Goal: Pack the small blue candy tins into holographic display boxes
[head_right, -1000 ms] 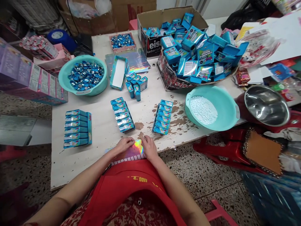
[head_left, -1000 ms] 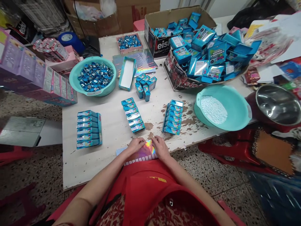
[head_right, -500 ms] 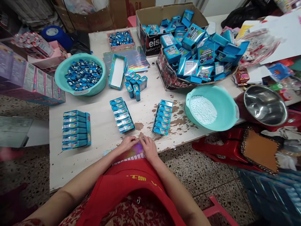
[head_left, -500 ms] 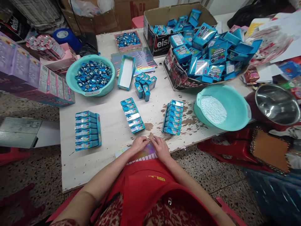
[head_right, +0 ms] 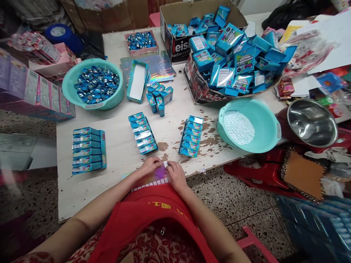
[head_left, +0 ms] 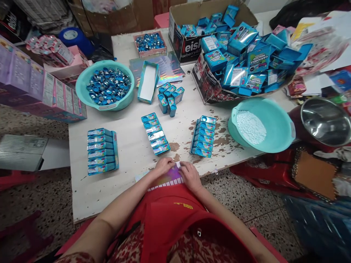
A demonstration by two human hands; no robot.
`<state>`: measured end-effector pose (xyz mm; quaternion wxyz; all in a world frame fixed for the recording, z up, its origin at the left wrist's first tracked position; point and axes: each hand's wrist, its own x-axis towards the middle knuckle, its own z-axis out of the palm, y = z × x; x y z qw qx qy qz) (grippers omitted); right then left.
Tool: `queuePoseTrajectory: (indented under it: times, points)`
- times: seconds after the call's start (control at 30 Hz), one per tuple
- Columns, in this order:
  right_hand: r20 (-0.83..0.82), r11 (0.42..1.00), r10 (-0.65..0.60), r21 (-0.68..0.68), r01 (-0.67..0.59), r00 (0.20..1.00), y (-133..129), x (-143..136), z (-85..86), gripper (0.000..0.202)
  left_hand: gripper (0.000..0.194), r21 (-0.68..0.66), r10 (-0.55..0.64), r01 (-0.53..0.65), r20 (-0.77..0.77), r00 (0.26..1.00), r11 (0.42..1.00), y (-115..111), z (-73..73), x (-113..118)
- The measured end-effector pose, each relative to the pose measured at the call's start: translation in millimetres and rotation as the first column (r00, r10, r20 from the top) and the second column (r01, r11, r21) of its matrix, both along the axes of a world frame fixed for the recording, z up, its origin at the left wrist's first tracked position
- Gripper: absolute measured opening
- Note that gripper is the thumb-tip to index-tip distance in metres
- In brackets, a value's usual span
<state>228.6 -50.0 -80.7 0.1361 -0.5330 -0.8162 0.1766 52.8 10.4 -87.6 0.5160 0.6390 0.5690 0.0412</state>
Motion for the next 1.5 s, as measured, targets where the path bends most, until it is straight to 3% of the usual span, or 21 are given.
queuePoseTrajectory:
  times: [0.13, 0.2, 0.27, 0.33, 0.4, 0.5, 0.57, 0.67, 0.83, 0.97, 1.13, 1.27, 1.33, 1.4, 1.5]
  points:
    - [0.031, 0.998, -0.011, -0.067, 0.013, 0.999, 9, 5, 21.4, 0.017, 0.025, 0.015, -0.024, 0.025, -0.083, 0.996, 1.0, 0, 1.2, 3]
    - [-0.025, 0.993, -0.045, -0.109, 0.042, 0.999, 14, 11, 38.2, 0.016, 0.026, 0.008, -0.025, 0.027, -0.149, 0.988, 1.0, -2, 5.8, 4]
    - [-0.118, 0.982, -0.121, -0.156, 0.102, 0.986, 20, 17, 58.1, 0.014, 0.028, 0.042, 0.009, -0.004, -0.122, 0.993, 0.999, -6, 15.1, 5]
    - [-0.207, 0.964, -0.201, -0.214, 0.157, 0.957, 30, 20, 78.3, 0.014, 0.033, 0.104, 0.081, -0.089, 0.074, 0.994, 0.991, -10, 29.4, 5]
    - [-0.285, 0.946, -0.245, -0.28, 0.164, 0.927, 41, 18, 95.1, 0.014, 0.042, 0.092, 0.15, -0.192, 0.344, 0.927, 0.977, -13, 46.5, 6]
    - [-0.398, 0.919, -0.288, -0.372, 0.134, 0.871, 59, 3, 107.3, 0.016, 0.044, -0.104, 0.257, -0.237, 0.507, 0.823, 0.966, -9, 68.4, 4]
    - [-0.45, 0.9, -0.336, -0.414, 0.14, 0.827, 74, -15, 105.5, 0.017, 0.035, -0.218, 0.356, -0.285, 0.461, 0.813, 0.933, 1, 76.6, -4]
    - [-0.488, 0.872, -0.408, -0.457, 0.172, 0.772, 100, -48, 92.2, 0.019, 0.03, -0.232, 0.463, -0.403, 0.368, 0.806, 0.885, 24, 81.8, -29]
    - [-0.475, 0.894, -0.398, -0.392, 0.216, 0.785, 161, -109, 67.4, 0.014, 0.032, -0.017, 0.496, -0.523, 0.346, 0.796, 0.852, 69, 84.6, -86]
    - [-0.361, 0.887, -0.434, -0.331, 0.322, 0.825, 203, -142, 54.3, 0.009, 0.022, 0.207, 0.445, -0.494, 0.242, 0.862, 0.844, 100, 74.5, -113]
    - [-0.351, 0.891, -0.444, -0.271, 0.365, 0.824, 222, -157, 35.9, 0.011, 0.014, 0.219, 0.478, -0.525, 0.234, 0.847, 0.823, 122, 48.5, -117]
    - [-0.358, 0.866, -0.494, -0.287, 0.41, 0.792, 223, -154, 22.8, 0.014, 0.018, 0.036, 0.572, -0.617, 0.334, 0.749, 0.787, 123, 30.7, -111]
    - [-0.364, 0.839, -0.537, -0.32, 0.439, 0.761, 223, -150, 19.9, 0.025, 0.024, -0.01, 0.627, -0.647, 0.255, 0.736, 0.763, 118, 23.0, -108]
    - [-0.376, 0.833, -0.545, -0.34, 0.436, 0.749, 222, -148, 19.7, 0.031, 0.027, 0.032, 0.674, -0.679, 0.102, 0.732, 0.733, 111, 17.0, -102]
    - [-0.365, 0.841, -0.526, -0.355, 0.408, 0.768, 224, -148, 22.2, 0.03, 0.03, 0.172, 0.778, -0.771, 0.043, 0.627, 0.612, 103, 13.1, -89]
